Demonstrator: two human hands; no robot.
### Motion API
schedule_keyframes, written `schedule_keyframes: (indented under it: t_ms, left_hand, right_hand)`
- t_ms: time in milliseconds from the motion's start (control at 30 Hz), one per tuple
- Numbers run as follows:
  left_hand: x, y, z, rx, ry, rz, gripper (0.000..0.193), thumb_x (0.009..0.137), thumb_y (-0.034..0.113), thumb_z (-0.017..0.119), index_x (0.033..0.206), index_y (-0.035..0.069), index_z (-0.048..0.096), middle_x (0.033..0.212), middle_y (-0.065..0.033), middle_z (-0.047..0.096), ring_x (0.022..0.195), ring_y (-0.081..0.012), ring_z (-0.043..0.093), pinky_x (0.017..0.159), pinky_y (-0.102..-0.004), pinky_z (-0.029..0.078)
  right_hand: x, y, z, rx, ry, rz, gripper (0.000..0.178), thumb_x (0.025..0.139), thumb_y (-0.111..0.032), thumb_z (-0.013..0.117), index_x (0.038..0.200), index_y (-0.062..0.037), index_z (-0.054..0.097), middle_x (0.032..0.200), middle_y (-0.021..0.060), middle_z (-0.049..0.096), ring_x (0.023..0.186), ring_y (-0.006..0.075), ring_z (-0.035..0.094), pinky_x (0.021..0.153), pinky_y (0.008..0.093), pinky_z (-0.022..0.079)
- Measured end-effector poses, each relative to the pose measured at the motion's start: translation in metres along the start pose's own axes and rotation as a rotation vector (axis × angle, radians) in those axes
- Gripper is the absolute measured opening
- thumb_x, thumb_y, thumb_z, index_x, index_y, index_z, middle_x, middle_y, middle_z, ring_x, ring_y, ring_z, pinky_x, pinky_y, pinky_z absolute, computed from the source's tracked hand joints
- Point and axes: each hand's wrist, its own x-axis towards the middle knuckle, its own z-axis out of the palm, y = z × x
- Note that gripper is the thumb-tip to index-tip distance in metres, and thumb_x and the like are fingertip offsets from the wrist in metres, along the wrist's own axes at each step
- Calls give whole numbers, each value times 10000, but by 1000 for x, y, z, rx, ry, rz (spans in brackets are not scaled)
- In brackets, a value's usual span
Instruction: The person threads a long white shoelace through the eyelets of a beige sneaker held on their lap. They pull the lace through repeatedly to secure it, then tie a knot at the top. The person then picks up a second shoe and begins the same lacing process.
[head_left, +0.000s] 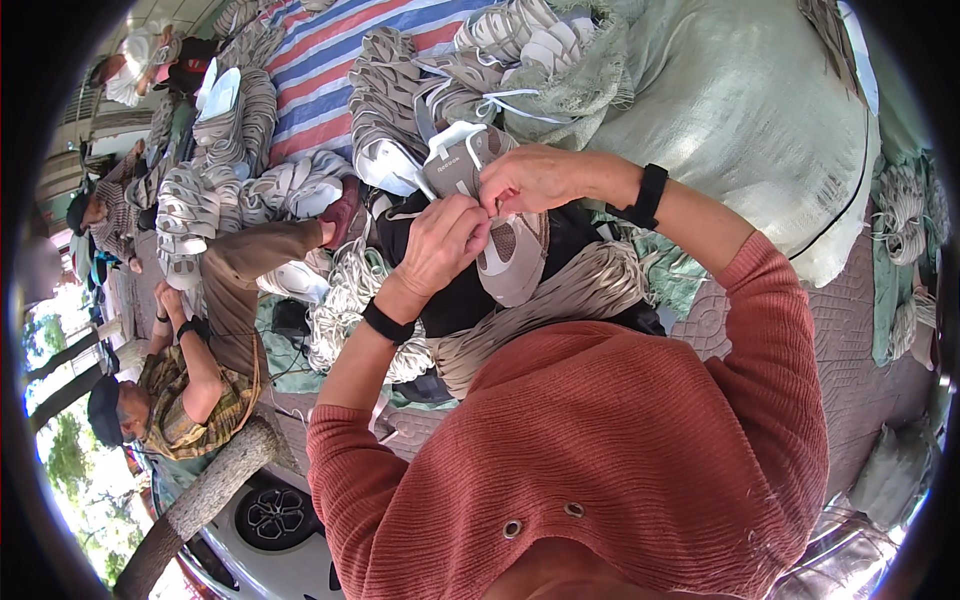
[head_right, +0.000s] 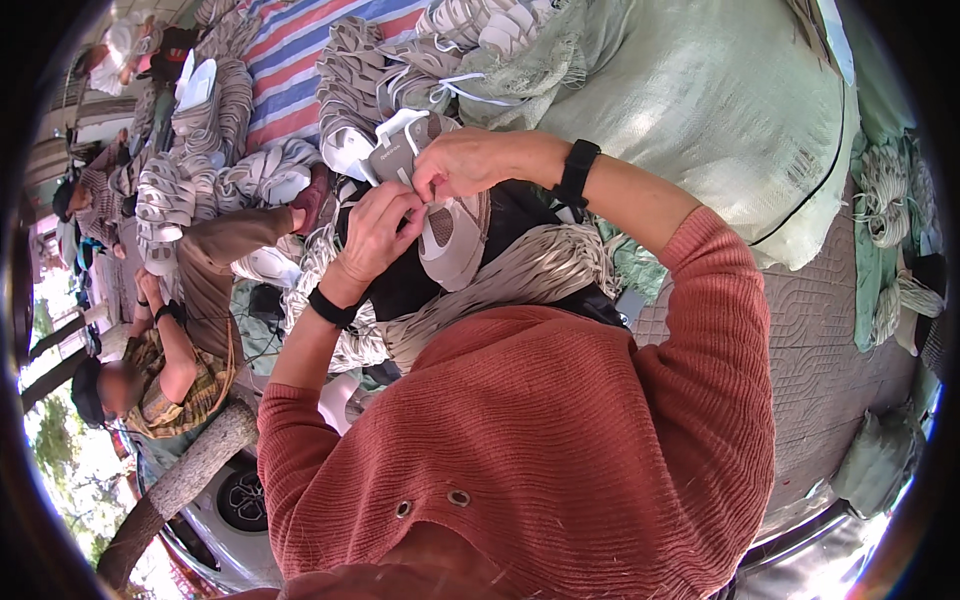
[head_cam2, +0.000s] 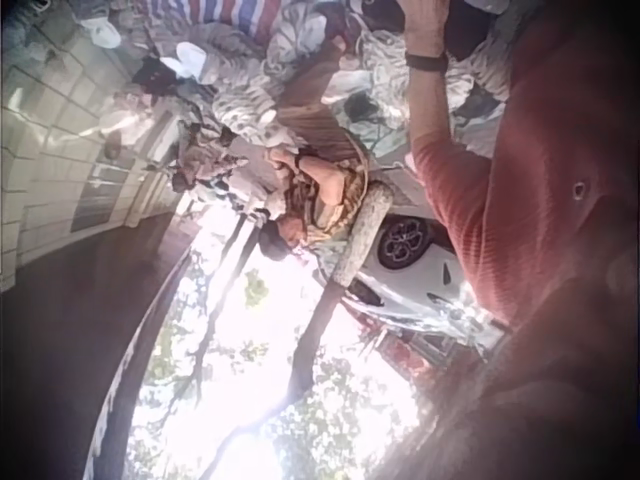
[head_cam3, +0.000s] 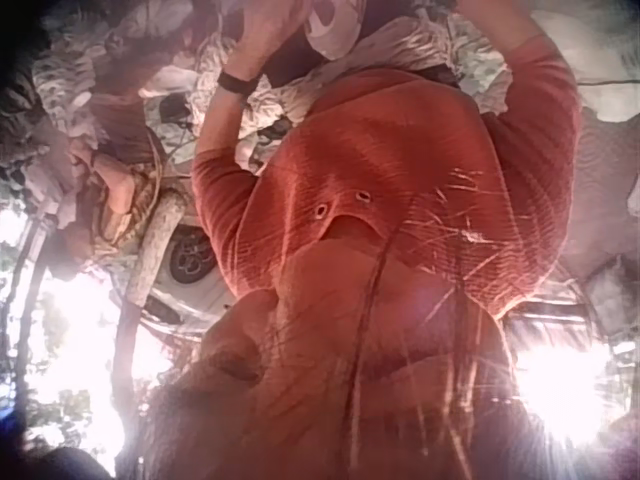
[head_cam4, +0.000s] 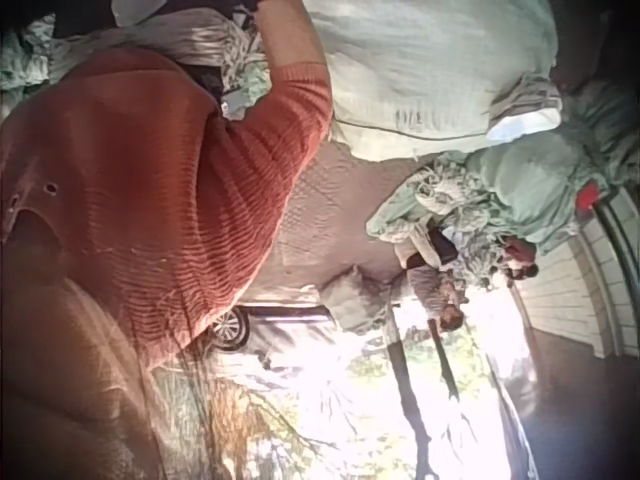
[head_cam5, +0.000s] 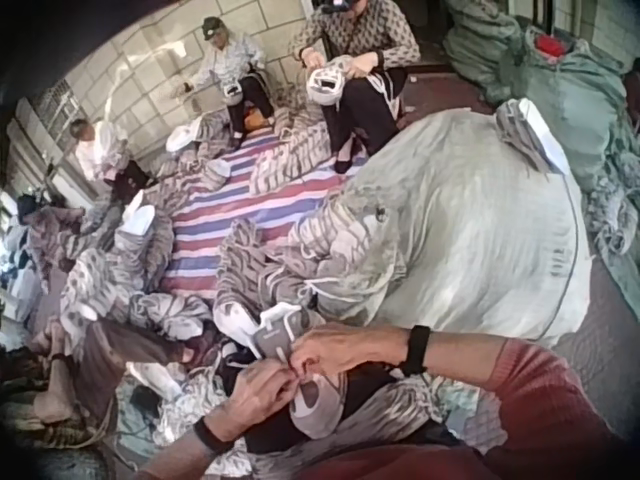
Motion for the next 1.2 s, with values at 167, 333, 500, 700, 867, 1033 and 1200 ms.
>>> schedule_keyframes:
  t_ms: [167, 333, 500, 700, 867, 1033, 1200]
  left_hand:
    - [1, -5, -6, 119, -52, -121, 176, 747, 83, 701, 884, 53, 596, 936, -71, 555, 886, -269, 537, 828, -372, 415]
    - [4, -17, -13, 258, -221, -146, 198, 800, 192, 668, 929, 55, 606, 1043, -94, 522, 1031, -293, 478, 902, -431, 351]
    - [5, -35, -16, 234, -333, -10, 163, 797, 152, 656, 930, 70, 611, 1022, -62, 522, 1020, -262, 495, 942, -436, 356]
    - [10, -74, -65, 350, -240, 82, 100, 851, 153, 620, 835, 57, 597, 909, -77, 560, 953, -275, 535, 881, -420, 415]
    - [-2, -59, -73, -659, -317, -785, 407, 981, 286, 555, 648, 56, 513, 566, 0, 398, 562, -154, 441, 622, -311, 407]
    - [-19, -44, -96, -1500, 65, -785, 441, 1001, 321, 509, 617, 122, 422, 573, 35, 361, 553, -116, 367, 651, -301, 403]
    - [-61, -61, -143, -1922, 714, -549, 303, 1014, 213, 457, 724, 127, 455, 620, 40, 350, 595, -113, 372, 778, -322, 433]
  right_hand:
    - [1, -1, 17, -274, 187, -112, 143, 740, -107, 659, 825, -54, 556, 837, 70, 549, 744, 270, 612, 648, 380, 486]
    - [-7, -5, 36, -618, 403, -230, 309, 686, -146, 725, 837, -66, 467, 877, 93, 453, 729, 251, 578, 656, 367, 489]
    - [-17, 8, 37, -612, 419, -168, 241, 706, -130, 690, 806, -57, 483, 810, 93, 458, 731, 266, 571, 689, 377, 495]
    - [-28, 7, 24, -465, 255, -198, 105, 743, -58, 626, 807, -24, 550, 846, 119, 521, 789, 299, 555, 845, 421, 460]
    - [3, -23, -2, -438, 388, -167, 107, 765, -81, 656, 849, -38, 604, 895, 86, 567, 951, 287, 541, 939, 417, 419]
    - [14, -18, -4, -426, 155, -141, 85, 787, -122, 678, 829, -59, 640, 868, 43, 560, 1017, 248, 502, 920, 393, 390]
    - [24, -23, -2, -443, 53, -38, 88, 768, -152, 702, 803, -98, 642, 817, 15, 539, 954, 222, 487, 893, 376, 343]
